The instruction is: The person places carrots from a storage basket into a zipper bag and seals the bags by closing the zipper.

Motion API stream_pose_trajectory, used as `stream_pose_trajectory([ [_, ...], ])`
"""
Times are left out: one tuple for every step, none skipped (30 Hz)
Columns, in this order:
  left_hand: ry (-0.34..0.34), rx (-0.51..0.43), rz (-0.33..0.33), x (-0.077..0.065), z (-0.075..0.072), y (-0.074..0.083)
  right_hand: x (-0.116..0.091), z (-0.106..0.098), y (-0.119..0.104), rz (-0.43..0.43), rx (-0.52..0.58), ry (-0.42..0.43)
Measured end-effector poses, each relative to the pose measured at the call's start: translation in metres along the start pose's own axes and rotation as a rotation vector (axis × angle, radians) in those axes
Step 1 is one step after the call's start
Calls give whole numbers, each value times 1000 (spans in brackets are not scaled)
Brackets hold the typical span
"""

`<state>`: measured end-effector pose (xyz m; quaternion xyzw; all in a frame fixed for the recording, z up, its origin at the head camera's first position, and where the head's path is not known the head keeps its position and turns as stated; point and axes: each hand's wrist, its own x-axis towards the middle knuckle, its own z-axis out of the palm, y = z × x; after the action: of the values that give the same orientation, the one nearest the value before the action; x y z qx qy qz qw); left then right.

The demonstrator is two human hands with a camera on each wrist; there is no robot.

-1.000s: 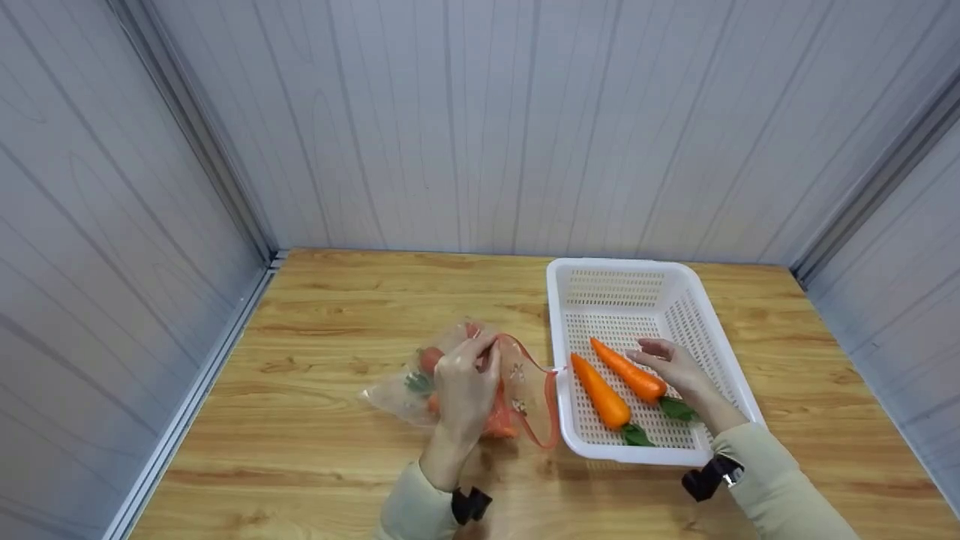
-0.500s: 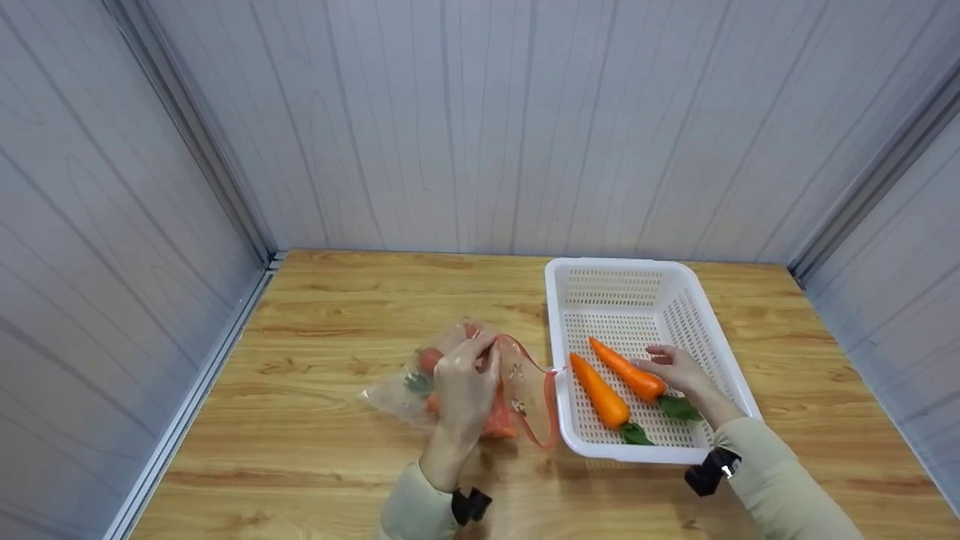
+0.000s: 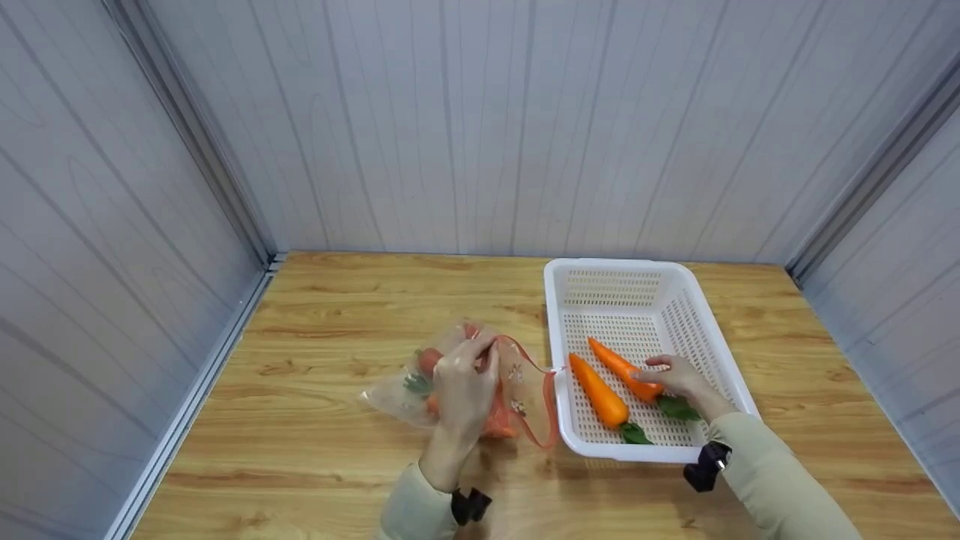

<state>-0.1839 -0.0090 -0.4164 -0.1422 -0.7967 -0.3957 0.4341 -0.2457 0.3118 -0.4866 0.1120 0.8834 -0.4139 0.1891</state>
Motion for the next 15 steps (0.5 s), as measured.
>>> stream_pose_trajectory([
  [-1, 0, -2, 0, 0, 0, 1, 0, 1, 4, -22, 4],
  [-2, 1, -3, 0, 0, 0, 1, 0, 1, 6, -44, 7],
  [-3, 1, -3, 0, 0, 0, 1, 0, 1, 14, -60, 15],
  [-2, 0, -4, 0, 0, 0, 1, 0, 2, 16, -74, 15],
  [-3, -1, -4, 0, 0, 0, 1, 0, 1, 22, -77, 17],
  [-3, -2, -6, 0, 0, 0, 1, 0, 1, 25, -82, 16],
  [-4, -4, -7, 0, -1, 0, 1, 0, 1, 28, -87, 17],
  [-5, -5, -9, 0, -1, 0, 1, 0, 1, 26, -87, 15],
  [-6, -4, -10, 0, -1, 0, 1, 0, 1, 32, -79, 17],
  [-7, -3, -11, 0, -1, 0, 1, 0, 1, 31, -77, 16],
  [-7, -2, -10, 0, -1, 0, 1, 1, 1, 36, -73, 20],
  [-6, 0, -9, 0, 0, 0, 1, 1, 2, 35, -72, 19],
  [0, 7, -4, 0, 0, 0, 1, 1, 2, 32, -72, 22],
  [7, 15, 2, 0, 0, 0, 1, 1, 3, 29, -73, 24],
  [13, 21, 7, 0, 0, 0, 1, 1, 3, 27, -76, 31],
])
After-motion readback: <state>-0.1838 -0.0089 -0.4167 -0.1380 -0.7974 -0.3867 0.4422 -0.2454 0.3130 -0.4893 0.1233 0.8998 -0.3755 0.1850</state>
